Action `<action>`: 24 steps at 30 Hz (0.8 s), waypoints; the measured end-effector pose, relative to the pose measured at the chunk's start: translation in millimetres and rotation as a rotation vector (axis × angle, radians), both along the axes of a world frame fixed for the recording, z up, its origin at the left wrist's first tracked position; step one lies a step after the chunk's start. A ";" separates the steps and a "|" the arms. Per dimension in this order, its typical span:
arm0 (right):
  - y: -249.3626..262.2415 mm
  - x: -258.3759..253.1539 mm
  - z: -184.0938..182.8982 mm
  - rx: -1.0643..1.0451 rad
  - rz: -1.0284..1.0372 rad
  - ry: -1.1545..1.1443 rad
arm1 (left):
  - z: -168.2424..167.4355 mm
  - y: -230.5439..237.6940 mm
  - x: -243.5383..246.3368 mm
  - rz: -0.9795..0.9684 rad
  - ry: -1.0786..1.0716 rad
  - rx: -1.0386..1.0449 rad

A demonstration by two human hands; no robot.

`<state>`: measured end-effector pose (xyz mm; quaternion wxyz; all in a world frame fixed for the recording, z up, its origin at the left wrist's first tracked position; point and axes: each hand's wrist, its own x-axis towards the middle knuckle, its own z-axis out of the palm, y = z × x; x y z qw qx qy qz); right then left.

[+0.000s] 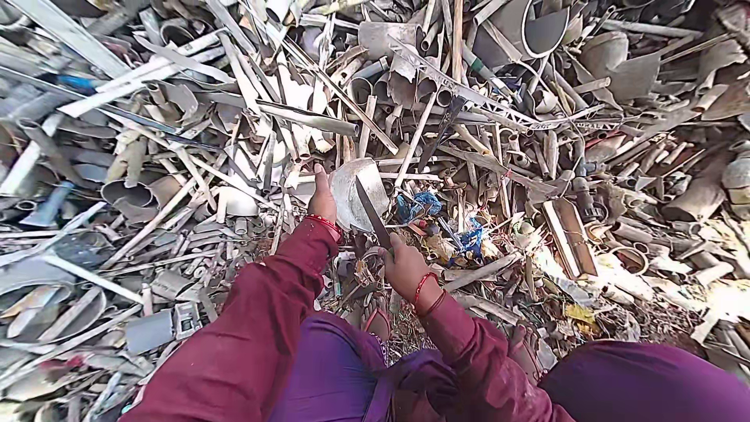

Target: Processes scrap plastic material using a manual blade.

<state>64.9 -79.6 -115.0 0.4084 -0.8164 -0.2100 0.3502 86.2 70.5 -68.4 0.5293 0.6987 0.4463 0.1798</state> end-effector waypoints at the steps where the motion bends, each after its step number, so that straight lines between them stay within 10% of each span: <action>1: -0.4 -4.2 4.2 0.042 0.030 0.014 | 2.2 -0.6 0.0 0.009 0.015 0.019; 7: -1.1 5.3 -8.6 0.022 0.050 0.018 | 6.6 3.2 -3.8 0.036 0.058 0.081; 10: 5.7 -9.0 -20.3 0.519 -0.236 0.242 | -1.6 1.9 -0.6 0.008 -0.150 0.058; 14: 16.7 -32.0 -9.2 1.069 -0.475 0.536 | -23.4 2.7 0.9 -0.524 -0.521 -0.031; 20: -15.3 4.8 -1.9 0.365 -0.398 -0.288 | -24.7 -33.3 -18.7 -0.768 -0.353 -0.633; 24: -17.4 15.0 -18.2 0.300 -0.356 -0.607 | -23.3 -46.7 -24.8 -0.770 -0.256 -0.817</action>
